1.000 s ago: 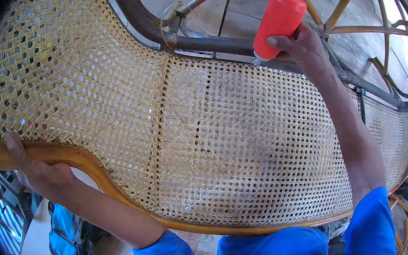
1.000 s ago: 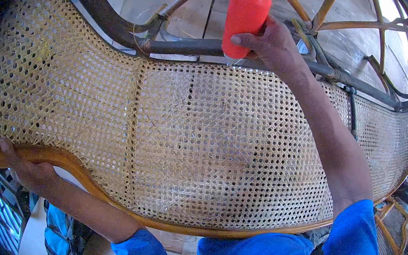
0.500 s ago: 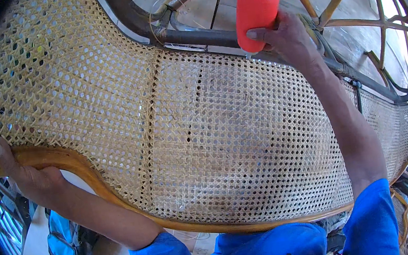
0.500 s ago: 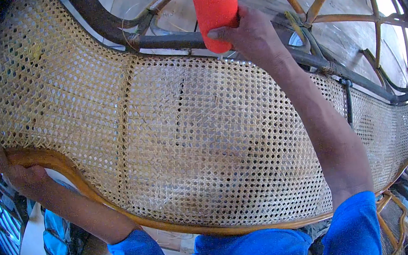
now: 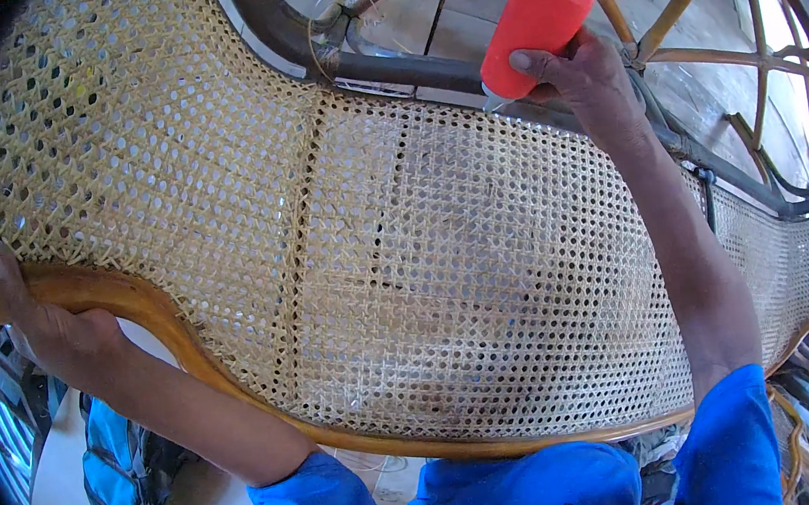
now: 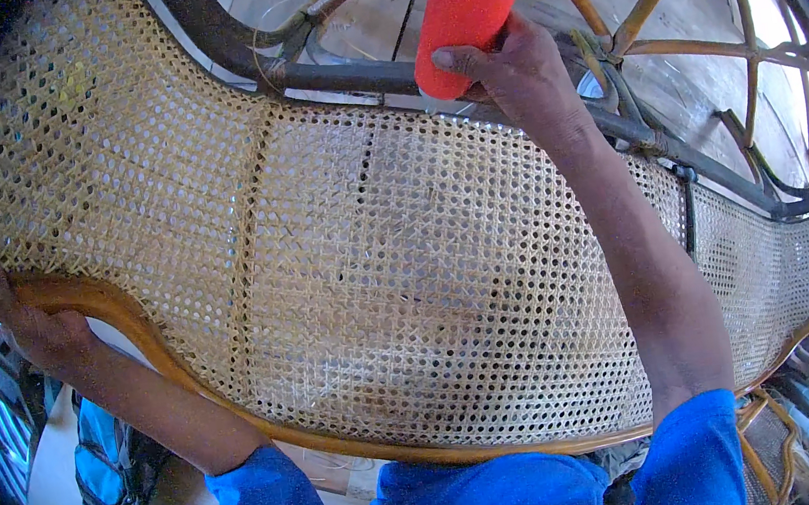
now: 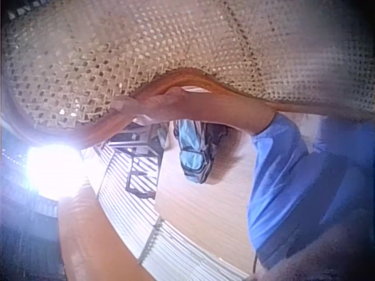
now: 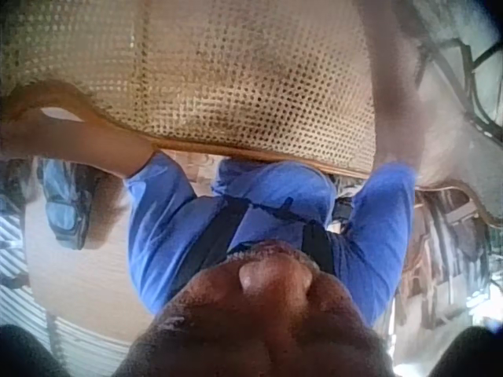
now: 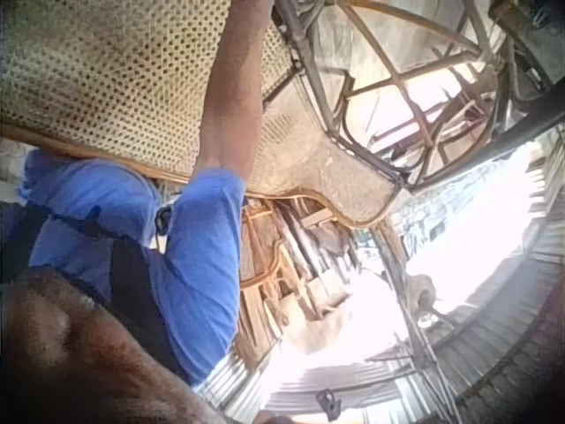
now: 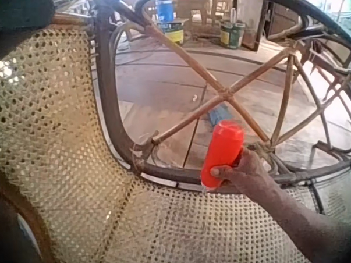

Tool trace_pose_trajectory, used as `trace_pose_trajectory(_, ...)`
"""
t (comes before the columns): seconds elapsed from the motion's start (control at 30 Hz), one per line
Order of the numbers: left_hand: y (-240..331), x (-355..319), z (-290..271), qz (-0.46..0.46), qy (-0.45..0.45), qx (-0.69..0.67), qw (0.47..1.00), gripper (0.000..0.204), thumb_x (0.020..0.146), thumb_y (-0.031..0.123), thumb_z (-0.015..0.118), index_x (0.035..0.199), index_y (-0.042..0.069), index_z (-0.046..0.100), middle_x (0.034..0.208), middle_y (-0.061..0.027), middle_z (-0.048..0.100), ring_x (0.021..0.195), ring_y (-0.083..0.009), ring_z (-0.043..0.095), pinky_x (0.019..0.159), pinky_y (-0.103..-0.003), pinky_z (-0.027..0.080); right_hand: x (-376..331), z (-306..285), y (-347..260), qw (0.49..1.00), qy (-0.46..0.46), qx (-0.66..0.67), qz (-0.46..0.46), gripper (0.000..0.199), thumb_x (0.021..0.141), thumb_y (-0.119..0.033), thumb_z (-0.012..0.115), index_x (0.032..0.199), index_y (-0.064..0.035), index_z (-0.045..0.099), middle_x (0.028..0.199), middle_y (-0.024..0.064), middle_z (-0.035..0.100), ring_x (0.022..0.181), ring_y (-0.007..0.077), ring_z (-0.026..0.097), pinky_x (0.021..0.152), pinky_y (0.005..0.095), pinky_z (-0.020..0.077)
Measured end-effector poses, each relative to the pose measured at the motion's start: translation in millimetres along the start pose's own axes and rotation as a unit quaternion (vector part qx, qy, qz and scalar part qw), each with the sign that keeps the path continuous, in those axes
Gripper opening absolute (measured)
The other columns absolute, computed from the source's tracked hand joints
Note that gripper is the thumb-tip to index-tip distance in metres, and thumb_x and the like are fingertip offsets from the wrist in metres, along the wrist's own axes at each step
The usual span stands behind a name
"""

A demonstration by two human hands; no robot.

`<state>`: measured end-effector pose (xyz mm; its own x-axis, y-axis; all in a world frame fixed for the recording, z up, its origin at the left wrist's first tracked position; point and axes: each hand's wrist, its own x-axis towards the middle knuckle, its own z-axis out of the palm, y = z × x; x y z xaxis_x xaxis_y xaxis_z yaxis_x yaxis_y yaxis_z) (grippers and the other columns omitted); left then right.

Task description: The person weaves a thin cane strip into the edge of a rattan chair seat. They use a hammer to tap the cane into place and a red bottle to apply liquid along the edge.

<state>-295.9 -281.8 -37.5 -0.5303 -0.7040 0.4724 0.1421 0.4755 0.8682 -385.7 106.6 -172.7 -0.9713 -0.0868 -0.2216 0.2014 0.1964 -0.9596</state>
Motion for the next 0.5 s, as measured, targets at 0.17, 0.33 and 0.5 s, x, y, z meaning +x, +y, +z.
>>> trace_pose_trajectory(0.17, 6.4, -6.1, 8.3, -0.027, 0.033, -0.004, 0.999, 0.061, 0.076, 0.032, 0.074, 0.117, -0.009, 0.054, 0.112, -0.0163, 0.06, 0.098, -0.0242, 0.061, 0.088, -0.036, 0.05, 3.1, -0.1, 3.7, 0.999, -0.011, -0.03, 0.004, 0.043, 0.077, -0.022, 0.077, 0.109, -0.0005, 0.058, 0.091, 0.0083, 0.066, 0.08, 0.0152, 0.066, 0.068, 0.0302, 0.0567)
trace_pose_trajectory(0.33, 2.0, -5.1, 5.2, -0.033, 0.03, -0.033, 0.998, 0.06, 0.076, 0.031, 0.075, 0.116, -0.009, 0.054, 0.113, -0.0163, 0.06, 0.099, -0.0248, 0.061, 0.088, -0.036, 0.049, 3.4, 7.3, 5.6, 1.0, -0.021, -0.019, -0.006, 0.042, 0.077, -0.023, 0.076, 0.109, -0.0015, 0.059, 0.091, 0.0075, 0.067, 0.078, 0.0154, 0.066, 0.069, 0.0305, 0.0549)
trace_pose_trajectory(0.5, 4.7, -6.7, 9.0, -0.012, 0.025, -0.008, 1.0, 0.061, 0.077, 0.031, 0.074, 0.119, -0.008, 0.053, 0.116, -0.0163, 0.059, 0.1, -0.0252, 0.061, 0.089, -0.036, 0.049, 18.8, 11.4, 5.1, 0.99, -0.044, -0.135, -0.02, 0.039, 0.077, -0.018, 0.076, 0.11, -0.0024, 0.06, 0.093, 0.0067, 0.068, 0.078, 0.0159, 0.065, 0.075, 0.0316, 0.0526)
